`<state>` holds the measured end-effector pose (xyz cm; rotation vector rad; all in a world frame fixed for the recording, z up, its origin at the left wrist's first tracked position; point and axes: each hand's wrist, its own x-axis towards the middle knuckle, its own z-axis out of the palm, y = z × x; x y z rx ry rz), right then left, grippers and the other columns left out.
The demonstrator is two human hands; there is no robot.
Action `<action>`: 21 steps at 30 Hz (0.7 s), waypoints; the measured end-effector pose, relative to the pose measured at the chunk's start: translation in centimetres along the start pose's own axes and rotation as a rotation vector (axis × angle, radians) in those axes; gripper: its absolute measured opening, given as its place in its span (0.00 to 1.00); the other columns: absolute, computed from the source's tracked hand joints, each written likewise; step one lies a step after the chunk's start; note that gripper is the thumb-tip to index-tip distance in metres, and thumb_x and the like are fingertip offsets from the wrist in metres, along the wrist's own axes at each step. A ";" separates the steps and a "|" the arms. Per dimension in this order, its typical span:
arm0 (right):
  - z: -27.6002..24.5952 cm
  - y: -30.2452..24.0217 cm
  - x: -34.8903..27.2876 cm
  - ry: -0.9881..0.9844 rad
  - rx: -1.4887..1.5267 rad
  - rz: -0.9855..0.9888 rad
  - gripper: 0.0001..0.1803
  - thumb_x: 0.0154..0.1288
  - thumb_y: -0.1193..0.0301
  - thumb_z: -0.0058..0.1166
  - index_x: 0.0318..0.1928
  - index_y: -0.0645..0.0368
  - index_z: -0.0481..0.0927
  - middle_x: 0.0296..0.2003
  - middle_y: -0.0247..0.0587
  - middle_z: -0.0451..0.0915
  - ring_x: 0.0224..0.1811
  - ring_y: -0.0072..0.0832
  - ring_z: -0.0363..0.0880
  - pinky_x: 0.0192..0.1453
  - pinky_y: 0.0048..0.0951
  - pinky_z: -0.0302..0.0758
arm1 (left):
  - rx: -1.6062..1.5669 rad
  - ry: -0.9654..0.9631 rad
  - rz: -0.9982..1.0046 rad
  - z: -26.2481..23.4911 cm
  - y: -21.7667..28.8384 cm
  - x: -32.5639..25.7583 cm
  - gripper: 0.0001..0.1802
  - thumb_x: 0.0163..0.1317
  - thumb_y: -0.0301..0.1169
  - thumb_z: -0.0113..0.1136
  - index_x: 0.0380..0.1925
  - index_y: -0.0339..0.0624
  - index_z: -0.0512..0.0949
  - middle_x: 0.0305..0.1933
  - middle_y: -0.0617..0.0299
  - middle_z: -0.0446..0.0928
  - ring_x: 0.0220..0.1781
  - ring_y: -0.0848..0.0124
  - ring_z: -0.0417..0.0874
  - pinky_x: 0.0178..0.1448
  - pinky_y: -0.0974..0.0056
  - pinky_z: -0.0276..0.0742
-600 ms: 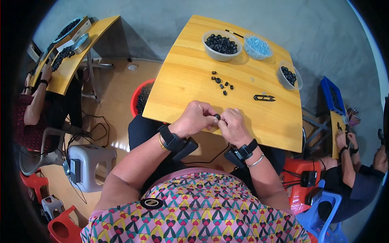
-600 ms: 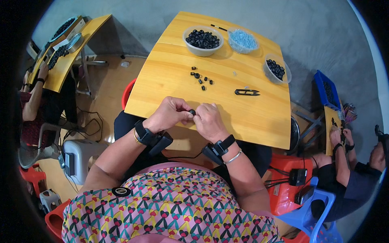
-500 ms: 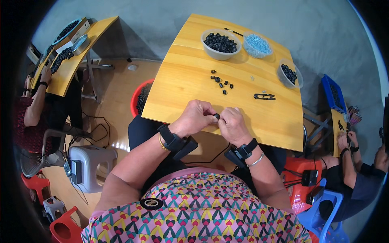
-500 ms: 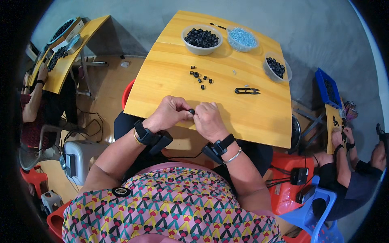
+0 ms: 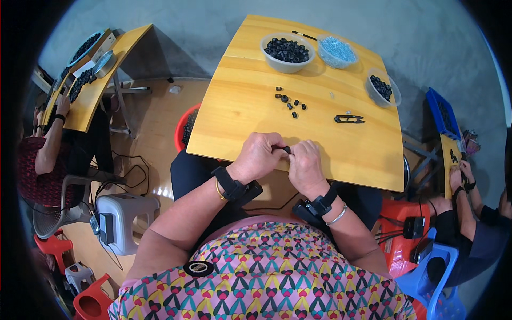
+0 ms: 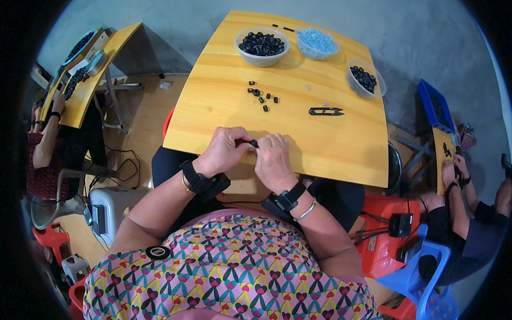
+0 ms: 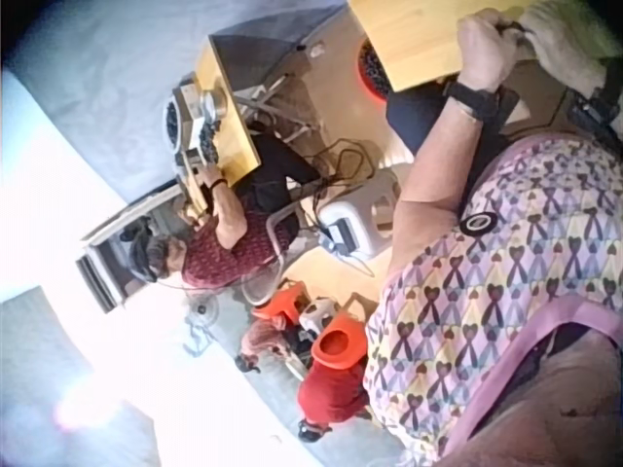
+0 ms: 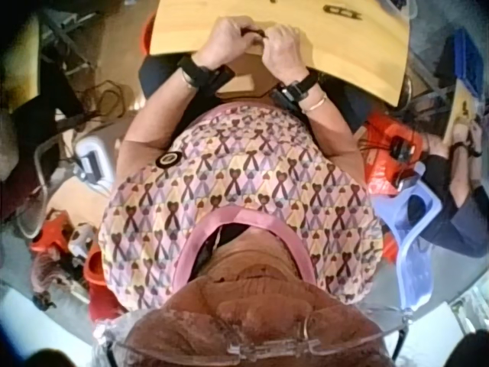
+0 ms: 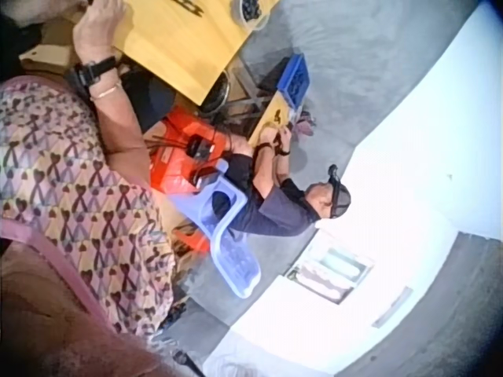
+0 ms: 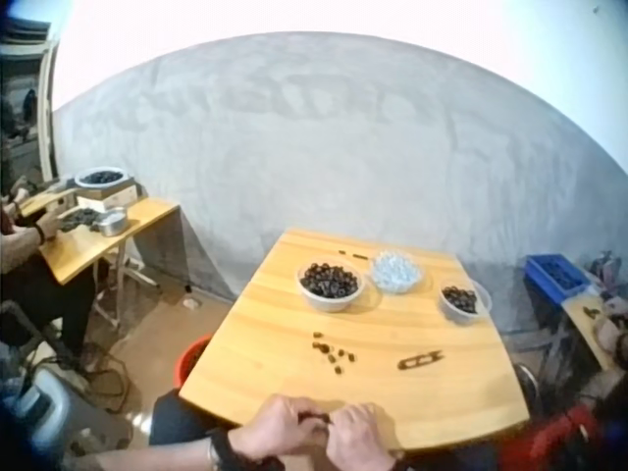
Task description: Assembling small black plastic components by hand.
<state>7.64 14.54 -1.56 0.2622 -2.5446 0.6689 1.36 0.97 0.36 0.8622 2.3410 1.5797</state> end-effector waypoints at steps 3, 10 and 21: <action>0.0 0.1 -0.2 0.002 0.032 0.012 0.07 0.43 0.81 0.48 0.23 0.61 0.65 0.24 0.47 0.66 0.31 0.43 0.65 0.36 0.39 0.61 | 0.018 0.018 0.029 0.3 -0.2 -0.3 0.03 0.43 0.23 0.58 0.22 0.35 0.77 0.23 0.49 0.76 0.23 0.56 0.77 0.29 0.62 0.73; -0.6 0.2 -0.8 0.027 0.073 -0.040 0.04 0.43 0.82 0.47 0.22 0.62 0.67 0.25 0.45 0.65 0.30 0.42 0.64 0.36 0.38 0.61 | 0.153 0.016 0.199 0.6 -0.3 -0.5 0.04 0.45 0.20 0.57 0.24 0.35 0.77 0.23 0.51 0.75 0.24 0.59 0.77 0.28 0.65 0.72; -1.7 1.1 -0.2 -0.070 0.178 -0.006 0.04 0.50 0.76 0.49 0.23 0.63 0.69 0.25 0.47 0.67 0.31 0.44 0.65 0.36 0.40 0.62 | 0.280 0.058 0.384 1.0 -0.2 -0.7 0.02 0.44 0.22 0.55 0.20 0.36 0.74 0.22 0.51 0.72 0.26 0.53 0.75 0.31 0.56 0.71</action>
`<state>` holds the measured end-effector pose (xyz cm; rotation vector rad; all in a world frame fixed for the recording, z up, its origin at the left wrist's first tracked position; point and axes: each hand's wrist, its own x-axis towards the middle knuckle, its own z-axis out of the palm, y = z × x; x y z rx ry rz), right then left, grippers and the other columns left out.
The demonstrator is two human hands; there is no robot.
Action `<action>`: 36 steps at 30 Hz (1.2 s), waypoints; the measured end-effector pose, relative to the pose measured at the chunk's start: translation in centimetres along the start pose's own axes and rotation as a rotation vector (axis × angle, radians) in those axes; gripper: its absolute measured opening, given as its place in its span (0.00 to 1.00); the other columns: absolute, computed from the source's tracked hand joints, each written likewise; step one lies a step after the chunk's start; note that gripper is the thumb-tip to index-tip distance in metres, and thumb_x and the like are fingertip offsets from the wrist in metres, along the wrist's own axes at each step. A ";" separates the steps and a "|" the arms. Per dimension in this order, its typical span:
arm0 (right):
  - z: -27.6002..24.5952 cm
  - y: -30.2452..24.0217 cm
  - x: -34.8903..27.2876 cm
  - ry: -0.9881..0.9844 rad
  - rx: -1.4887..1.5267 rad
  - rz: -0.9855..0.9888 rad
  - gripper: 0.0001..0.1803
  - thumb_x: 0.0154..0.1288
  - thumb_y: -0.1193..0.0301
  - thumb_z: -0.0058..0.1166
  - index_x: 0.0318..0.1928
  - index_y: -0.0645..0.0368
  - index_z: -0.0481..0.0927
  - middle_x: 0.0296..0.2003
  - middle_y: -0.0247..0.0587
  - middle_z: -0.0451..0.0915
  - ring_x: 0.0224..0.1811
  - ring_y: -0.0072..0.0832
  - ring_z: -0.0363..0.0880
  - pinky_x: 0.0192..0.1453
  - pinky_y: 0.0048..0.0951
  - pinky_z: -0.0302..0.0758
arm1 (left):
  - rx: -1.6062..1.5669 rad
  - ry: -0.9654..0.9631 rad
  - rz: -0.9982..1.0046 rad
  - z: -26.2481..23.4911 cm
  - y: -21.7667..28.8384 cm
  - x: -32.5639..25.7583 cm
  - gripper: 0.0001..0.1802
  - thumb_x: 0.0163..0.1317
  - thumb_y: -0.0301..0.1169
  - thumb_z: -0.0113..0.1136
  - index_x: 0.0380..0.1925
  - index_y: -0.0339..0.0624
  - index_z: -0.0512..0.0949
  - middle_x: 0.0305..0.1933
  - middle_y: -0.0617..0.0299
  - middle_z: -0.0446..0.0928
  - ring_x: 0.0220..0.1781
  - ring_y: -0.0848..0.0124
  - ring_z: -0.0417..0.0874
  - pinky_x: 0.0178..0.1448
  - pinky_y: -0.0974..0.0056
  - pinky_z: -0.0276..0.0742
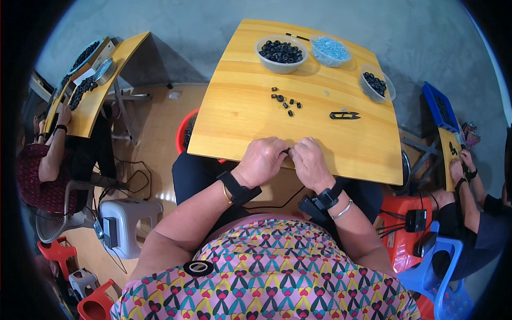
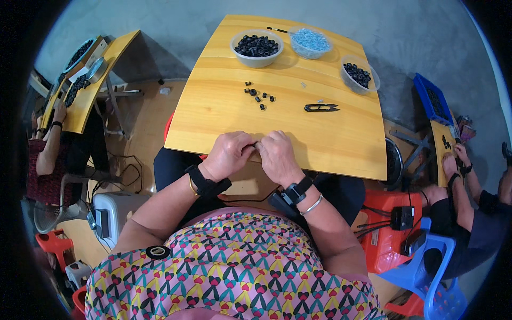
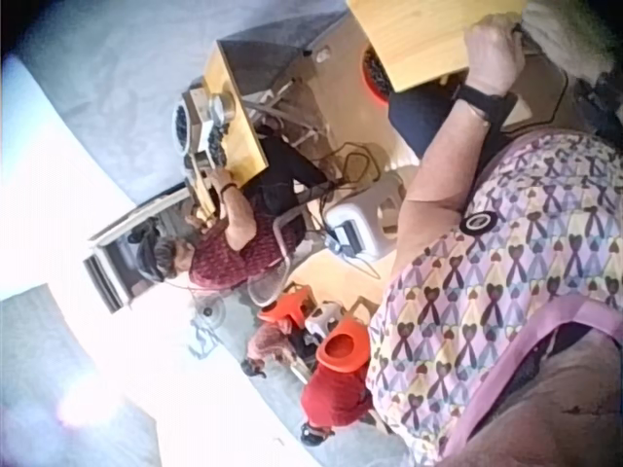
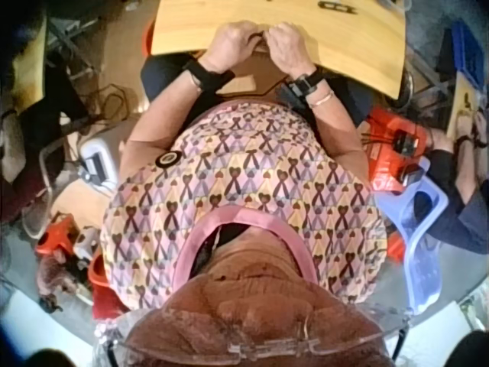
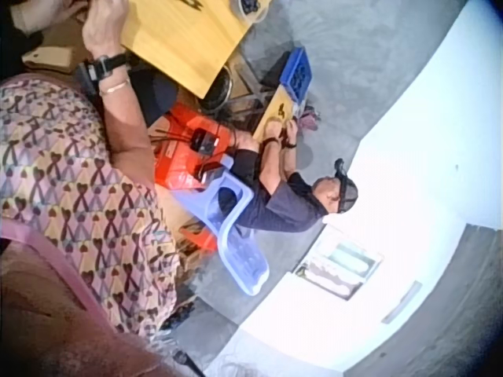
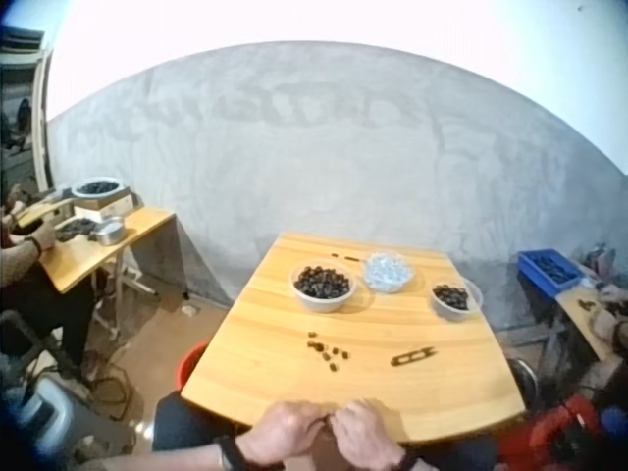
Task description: Assembling small black plastic components by hand.
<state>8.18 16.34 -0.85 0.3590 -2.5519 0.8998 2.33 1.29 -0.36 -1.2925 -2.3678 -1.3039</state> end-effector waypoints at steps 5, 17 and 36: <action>0.6 0.1 0.4 0.019 -0.097 0.005 0.03 0.50 0.77 0.45 0.22 0.61 0.68 0.24 0.47 0.67 0.31 0.44 0.65 0.36 0.40 0.62 | -0.015 -0.019 0.014 0.2 -0.4 0.1 0.03 0.43 0.20 0.56 0.21 0.37 0.74 0.21 0.51 0.73 0.25 0.54 0.75 0.29 0.59 0.72; 0.6 -0.5 0.4 -0.026 -0.203 0.058 0.02 0.48 0.78 0.41 0.24 0.58 0.68 0.26 0.43 0.67 0.33 0.41 0.64 0.37 0.37 0.60 | -0.032 -0.057 -0.035 -0.2 0.4 0.6 0.02 0.43 0.20 0.55 0.21 0.36 0.73 0.22 0.50 0.73 0.26 0.52 0.75 0.31 0.57 0.72; -0.2 -1.2 0.8 -0.156 -0.253 0.080 0.02 0.46 0.76 0.44 0.23 0.56 0.68 0.26 0.41 0.65 0.34 0.38 0.63 0.40 0.36 0.57 | -0.007 -0.006 0.067 0.5 -0.2 -0.1 0.07 0.40 0.17 0.54 0.21 0.38 0.70 0.20 0.53 0.70 0.23 0.55 0.73 0.28 0.58 0.70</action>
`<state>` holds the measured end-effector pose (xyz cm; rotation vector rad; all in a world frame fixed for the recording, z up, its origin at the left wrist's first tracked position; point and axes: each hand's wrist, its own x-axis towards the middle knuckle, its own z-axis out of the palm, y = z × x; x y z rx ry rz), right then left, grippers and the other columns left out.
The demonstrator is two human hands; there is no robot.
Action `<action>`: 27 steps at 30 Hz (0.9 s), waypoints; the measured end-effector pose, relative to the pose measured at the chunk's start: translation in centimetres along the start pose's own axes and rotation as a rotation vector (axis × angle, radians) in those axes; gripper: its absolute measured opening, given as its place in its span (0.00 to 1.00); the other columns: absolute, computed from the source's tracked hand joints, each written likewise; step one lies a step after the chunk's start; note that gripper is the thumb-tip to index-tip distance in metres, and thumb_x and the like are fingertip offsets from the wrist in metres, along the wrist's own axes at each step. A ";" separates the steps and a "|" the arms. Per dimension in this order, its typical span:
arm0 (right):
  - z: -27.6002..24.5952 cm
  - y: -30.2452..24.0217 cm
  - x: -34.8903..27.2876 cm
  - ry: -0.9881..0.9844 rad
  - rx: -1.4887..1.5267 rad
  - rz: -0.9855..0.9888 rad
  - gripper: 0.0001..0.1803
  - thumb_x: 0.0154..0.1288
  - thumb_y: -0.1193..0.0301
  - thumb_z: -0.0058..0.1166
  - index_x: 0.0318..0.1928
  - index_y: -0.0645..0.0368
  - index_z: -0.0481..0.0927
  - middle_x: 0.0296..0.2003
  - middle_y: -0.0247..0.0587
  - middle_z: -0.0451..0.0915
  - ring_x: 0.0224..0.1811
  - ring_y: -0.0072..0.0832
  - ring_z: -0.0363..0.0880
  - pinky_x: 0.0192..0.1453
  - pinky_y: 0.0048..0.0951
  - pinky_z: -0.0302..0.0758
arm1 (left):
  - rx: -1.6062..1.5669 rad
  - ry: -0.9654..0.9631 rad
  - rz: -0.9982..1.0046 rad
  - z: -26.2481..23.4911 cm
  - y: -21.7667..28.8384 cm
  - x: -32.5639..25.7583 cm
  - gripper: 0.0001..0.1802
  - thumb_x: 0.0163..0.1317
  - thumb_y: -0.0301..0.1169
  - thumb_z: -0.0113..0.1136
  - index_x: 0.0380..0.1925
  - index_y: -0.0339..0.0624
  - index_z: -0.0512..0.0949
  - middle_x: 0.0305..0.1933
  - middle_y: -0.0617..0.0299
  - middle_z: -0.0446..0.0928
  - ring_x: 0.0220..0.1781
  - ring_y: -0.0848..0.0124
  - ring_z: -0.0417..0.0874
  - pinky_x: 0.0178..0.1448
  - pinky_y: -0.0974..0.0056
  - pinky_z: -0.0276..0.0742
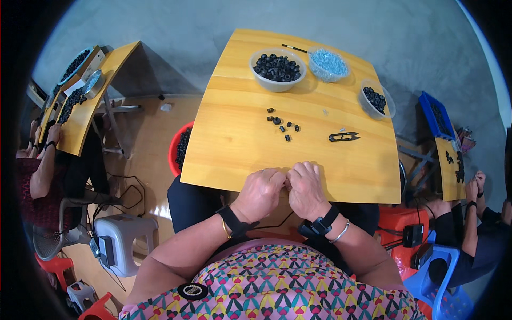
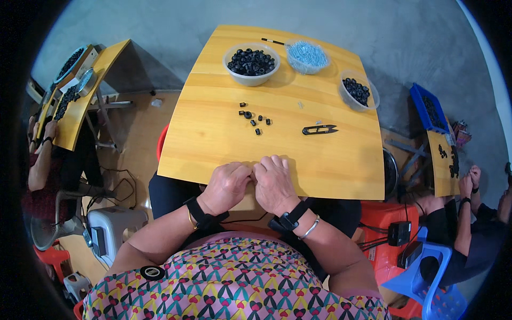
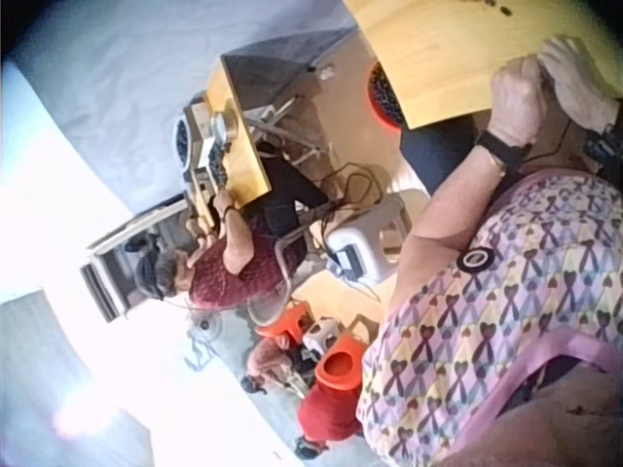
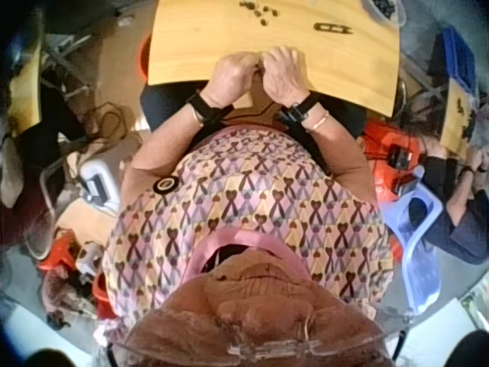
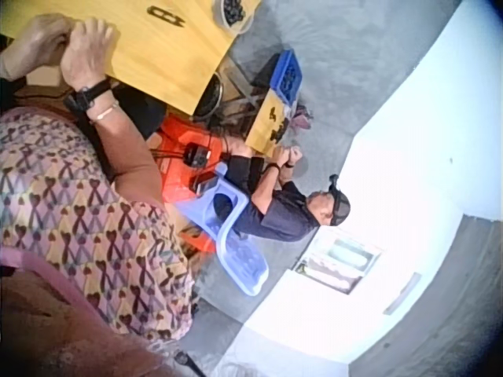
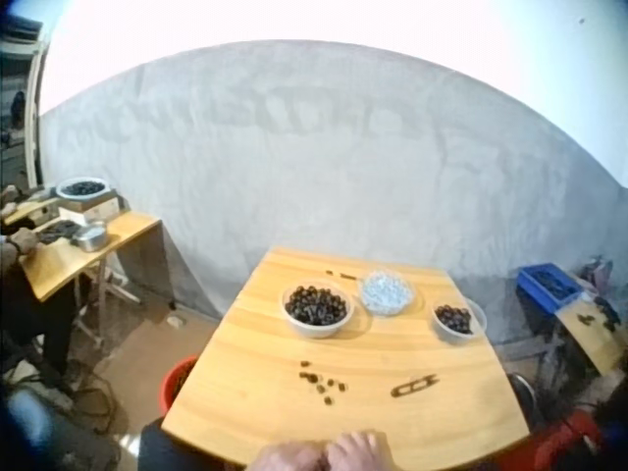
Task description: Assembling small black plastic components by hand.
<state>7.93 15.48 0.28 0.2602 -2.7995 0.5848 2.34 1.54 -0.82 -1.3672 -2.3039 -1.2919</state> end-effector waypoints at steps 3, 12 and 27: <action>0.0 -0.1 0.0 0.022 -0.021 -0.019 0.02 0.46 0.76 0.44 0.23 0.56 0.68 0.26 0.40 0.65 0.34 0.37 0.63 0.41 0.36 0.57 | -0.003 0.019 0.007 0.3 -0.2 -0.3 0.07 0.40 0.17 0.54 0.21 0.37 0.69 0.20 0.54 0.70 0.24 0.56 0.74 0.28 0.58 0.71; 0.1 0.0 0.5 0.013 -0.058 -0.039 0.01 0.46 0.76 0.45 0.23 0.56 0.69 0.26 0.40 0.65 0.35 0.37 0.63 0.43 0.36 0.57 | 0.056 0.023 -0.017 0.4 -0.6 -0.5 0.06 0.40 0.18 0.55 0.20 0.38 0.71 0.22 0.54 0.70 0.25 0.56 0.73 0.29 0.59 0.70; -4.0 -1.9 -1.5 0.234 0.606 0.211 0.09 0.65 0.69 0.43 0.34 0.63 0.67 0.23 0.41 0.70 0.25 0.28 0.70 0.31 0.26 0.67 | -1.471 0.045 -0.794 -4.8 2.0 1.3 0.04 0.57 0.28 0.56 0.28 0.38 0.75 0.26 0.61 0.75 0.25 0.76 0.74 0.30 0.75 0.69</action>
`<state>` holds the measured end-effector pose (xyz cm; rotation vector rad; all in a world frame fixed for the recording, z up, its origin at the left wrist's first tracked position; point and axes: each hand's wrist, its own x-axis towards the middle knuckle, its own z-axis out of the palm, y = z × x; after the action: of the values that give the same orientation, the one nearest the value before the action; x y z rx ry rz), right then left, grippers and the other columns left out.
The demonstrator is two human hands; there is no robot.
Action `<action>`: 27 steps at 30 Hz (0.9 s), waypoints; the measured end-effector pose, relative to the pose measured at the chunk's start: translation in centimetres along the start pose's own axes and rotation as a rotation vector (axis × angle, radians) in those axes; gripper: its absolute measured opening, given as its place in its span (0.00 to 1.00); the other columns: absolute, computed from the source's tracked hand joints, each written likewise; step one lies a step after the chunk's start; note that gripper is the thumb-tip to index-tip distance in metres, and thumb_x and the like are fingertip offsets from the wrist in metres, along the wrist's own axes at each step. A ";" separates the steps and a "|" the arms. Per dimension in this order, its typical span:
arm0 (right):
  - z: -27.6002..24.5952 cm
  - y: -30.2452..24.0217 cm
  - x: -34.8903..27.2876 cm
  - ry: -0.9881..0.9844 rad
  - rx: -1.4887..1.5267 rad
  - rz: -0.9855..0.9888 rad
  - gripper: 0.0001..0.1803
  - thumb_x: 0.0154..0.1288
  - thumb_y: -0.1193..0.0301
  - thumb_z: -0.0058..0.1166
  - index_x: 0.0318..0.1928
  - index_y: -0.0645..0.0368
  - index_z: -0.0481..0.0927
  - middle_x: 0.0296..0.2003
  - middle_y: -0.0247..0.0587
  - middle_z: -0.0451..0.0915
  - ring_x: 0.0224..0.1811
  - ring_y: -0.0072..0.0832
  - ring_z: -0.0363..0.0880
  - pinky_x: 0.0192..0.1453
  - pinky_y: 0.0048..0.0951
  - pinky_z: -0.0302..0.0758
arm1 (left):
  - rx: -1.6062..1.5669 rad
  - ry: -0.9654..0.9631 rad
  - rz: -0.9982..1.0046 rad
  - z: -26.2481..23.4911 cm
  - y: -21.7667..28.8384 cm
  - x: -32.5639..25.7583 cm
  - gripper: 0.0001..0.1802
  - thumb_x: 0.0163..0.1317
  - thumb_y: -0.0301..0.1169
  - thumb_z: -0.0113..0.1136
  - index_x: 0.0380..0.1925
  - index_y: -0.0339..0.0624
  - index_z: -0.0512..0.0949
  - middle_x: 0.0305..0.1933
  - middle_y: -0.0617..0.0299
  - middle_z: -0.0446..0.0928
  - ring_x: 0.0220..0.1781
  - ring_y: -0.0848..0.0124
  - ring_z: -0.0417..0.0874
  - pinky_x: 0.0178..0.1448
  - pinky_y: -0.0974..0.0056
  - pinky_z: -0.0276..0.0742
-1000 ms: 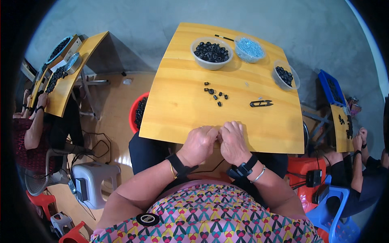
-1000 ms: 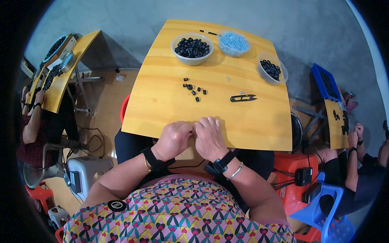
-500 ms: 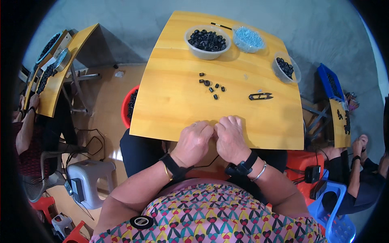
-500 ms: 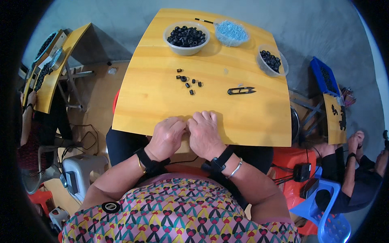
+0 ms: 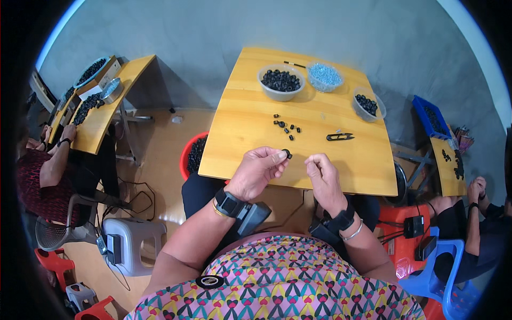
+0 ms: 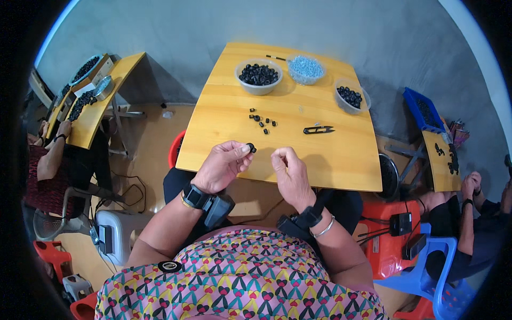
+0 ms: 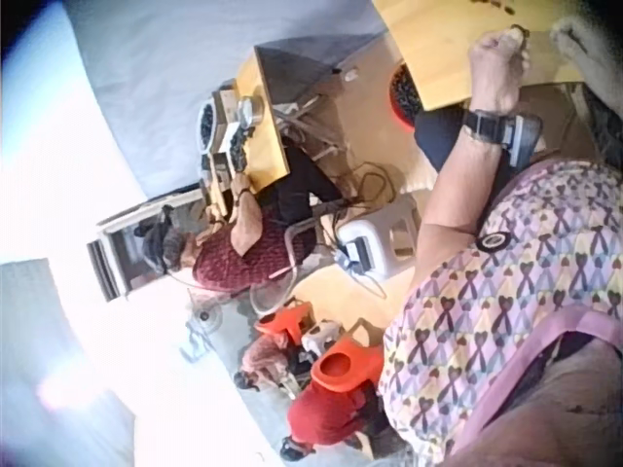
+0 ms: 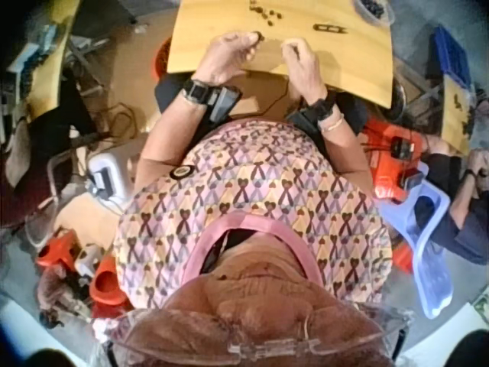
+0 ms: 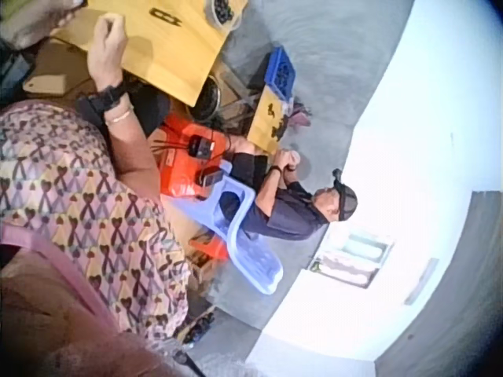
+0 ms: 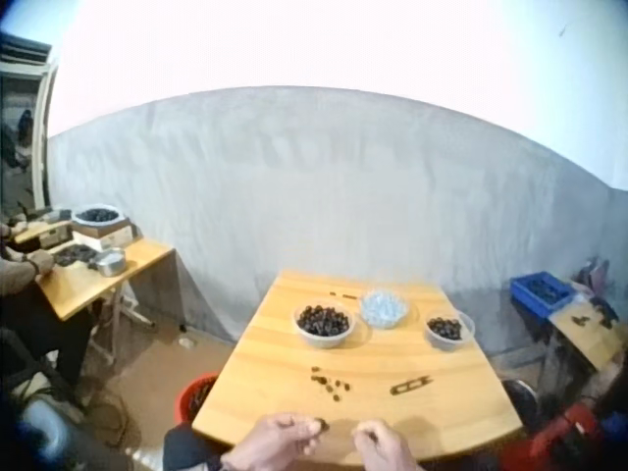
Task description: Assembling small black plastic components by hand.
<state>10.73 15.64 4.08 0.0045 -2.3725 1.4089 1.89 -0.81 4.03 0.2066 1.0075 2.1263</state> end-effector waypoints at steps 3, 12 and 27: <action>0.4 -3.3 -0.3 0.068 -0.044 -0.094 0.08 0.64 0.70 0.43 0.35 0.64 0.66 0.23 0.42 0.71 0.25 0.29 0.70 0.31 0.27 0.67 | -0.091 -0.035 -0.003 1.3 0.1 -1.3 0.05 0.58 0.28 0.55 0.28 0.39 0.75 0.26 0.61 0.75 0.25 0.76 0.73 0.30 0.74 0.69; 0.0 -5.8 -0.9 0.120 -0.116 -0.189 0.06 0.63 0.73 0.43 0.32 0.64 0.66 0.22 0.47 0.72 0.24 0.36 0.73 0.28 0.31 0.68 | -0.018 -0.116 0.068 4.0 -0.7 -3.2 0.05 0.57 0.28 0.56 0.30 0.37 0.75 0.28 0.61 0.76 0.27 0.76 0.75 0.30 0.75 0.72; -1.9 -7.2 -0.8 0.051 -0.142 -0.339 0.01 0.59 0.79 0.46 0.31 0.63 0.69 0.22 0.42 0.73 0.23 0.31 0.74 0.28 0.26 0.70 | -0.097 -0.274 -0.053 4.2 0.3 -4.0 0.08 0.61 0.28 0.50 0.35 0.35 0.74 0.31 0.59 0.77 0.27 0.76 0.77 0.33 0.74 0.76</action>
<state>13.48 13.53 10.69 0.3140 -2.2910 1.0692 6.29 -1.19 7.78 0.4067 0.7402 2.0263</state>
